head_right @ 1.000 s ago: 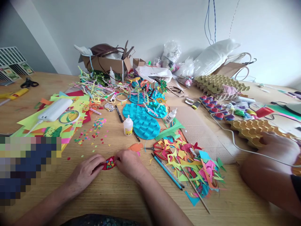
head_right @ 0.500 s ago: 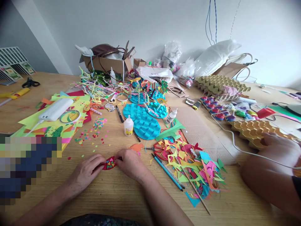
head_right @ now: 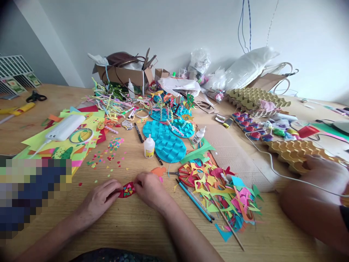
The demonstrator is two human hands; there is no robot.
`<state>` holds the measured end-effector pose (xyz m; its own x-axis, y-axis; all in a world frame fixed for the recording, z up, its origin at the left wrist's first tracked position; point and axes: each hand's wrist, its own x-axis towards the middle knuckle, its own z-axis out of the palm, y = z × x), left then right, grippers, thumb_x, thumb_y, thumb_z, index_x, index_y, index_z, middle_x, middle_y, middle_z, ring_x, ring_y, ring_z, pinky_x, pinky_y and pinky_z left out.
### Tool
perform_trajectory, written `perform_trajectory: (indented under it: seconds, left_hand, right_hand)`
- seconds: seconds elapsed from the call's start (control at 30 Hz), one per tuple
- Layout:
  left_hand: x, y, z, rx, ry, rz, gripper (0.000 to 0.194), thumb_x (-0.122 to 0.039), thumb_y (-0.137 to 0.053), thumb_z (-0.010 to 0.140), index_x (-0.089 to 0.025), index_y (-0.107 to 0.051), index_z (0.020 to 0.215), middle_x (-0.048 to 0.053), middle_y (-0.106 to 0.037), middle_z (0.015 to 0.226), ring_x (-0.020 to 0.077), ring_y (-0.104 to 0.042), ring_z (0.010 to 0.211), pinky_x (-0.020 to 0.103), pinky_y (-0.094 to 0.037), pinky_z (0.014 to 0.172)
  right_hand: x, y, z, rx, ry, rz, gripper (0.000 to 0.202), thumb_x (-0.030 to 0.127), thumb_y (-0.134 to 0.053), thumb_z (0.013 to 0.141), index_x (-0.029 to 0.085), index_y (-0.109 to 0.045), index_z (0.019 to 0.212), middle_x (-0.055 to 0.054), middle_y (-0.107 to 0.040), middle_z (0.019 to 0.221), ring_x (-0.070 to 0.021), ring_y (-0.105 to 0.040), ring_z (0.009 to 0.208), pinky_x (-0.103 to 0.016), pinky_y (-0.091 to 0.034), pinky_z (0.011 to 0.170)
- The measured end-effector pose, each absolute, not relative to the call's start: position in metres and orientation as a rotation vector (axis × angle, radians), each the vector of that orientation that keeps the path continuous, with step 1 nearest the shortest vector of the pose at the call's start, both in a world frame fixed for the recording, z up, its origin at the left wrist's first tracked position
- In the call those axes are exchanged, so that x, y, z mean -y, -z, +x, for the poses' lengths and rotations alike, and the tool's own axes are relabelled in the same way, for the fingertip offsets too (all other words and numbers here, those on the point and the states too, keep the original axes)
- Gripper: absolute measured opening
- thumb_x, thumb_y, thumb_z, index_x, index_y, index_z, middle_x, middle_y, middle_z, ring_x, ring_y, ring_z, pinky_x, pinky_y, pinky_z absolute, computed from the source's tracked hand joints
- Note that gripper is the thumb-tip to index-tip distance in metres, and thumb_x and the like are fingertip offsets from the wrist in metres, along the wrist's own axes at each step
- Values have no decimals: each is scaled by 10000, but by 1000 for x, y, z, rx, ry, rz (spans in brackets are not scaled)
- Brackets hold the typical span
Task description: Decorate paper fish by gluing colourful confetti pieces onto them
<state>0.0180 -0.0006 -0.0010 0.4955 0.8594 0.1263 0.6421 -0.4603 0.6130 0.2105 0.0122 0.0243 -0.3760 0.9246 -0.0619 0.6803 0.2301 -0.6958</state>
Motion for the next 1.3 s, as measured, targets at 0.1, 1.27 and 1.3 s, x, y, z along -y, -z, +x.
perform_trajectory:
  seconds: [0.1, 1.27, 1.3]
  left_hand:
    - [-10, -10, 8, -1265, -527, 1999, 120, -180, -431, 752, -208, -545, 778, -16, -626, 750, 135, -584, 705, 226, -467, 649]
    - [-111, -36, -35, -1614, 30, 2451, 142, -141, -459, 709, -207, -582, 734, -3, -607, 694, 146, -544, 662, 209, -323, 567]
    - [-112, -35, -32, -1607, 23, 2453, 144, -140, -458, 710, -206, -582, 741, -4, -606, 694, 144, -545, 661, 207, -324, 567]
  right_hand:
    - [-13, -35, 217, 1961, -913, -1426, 119, 110, -457, 726, 152, -559, 683, 22, -523, 599, -88, -461, 553, -178, -333, 504]
    - [8, -28, 210, 2384, -630, -1021, 140, 112, -413, 786, 190, -513, 845, -14, -556, 745, -113, -486, 639, -212, -301, 547]
    - [8, -28, 210, 2389, -627, -1025, 142, 109, -412, 784, 190, -511, 845, -13, -557, 746, -112, -486, 637, -212, -301, 546]
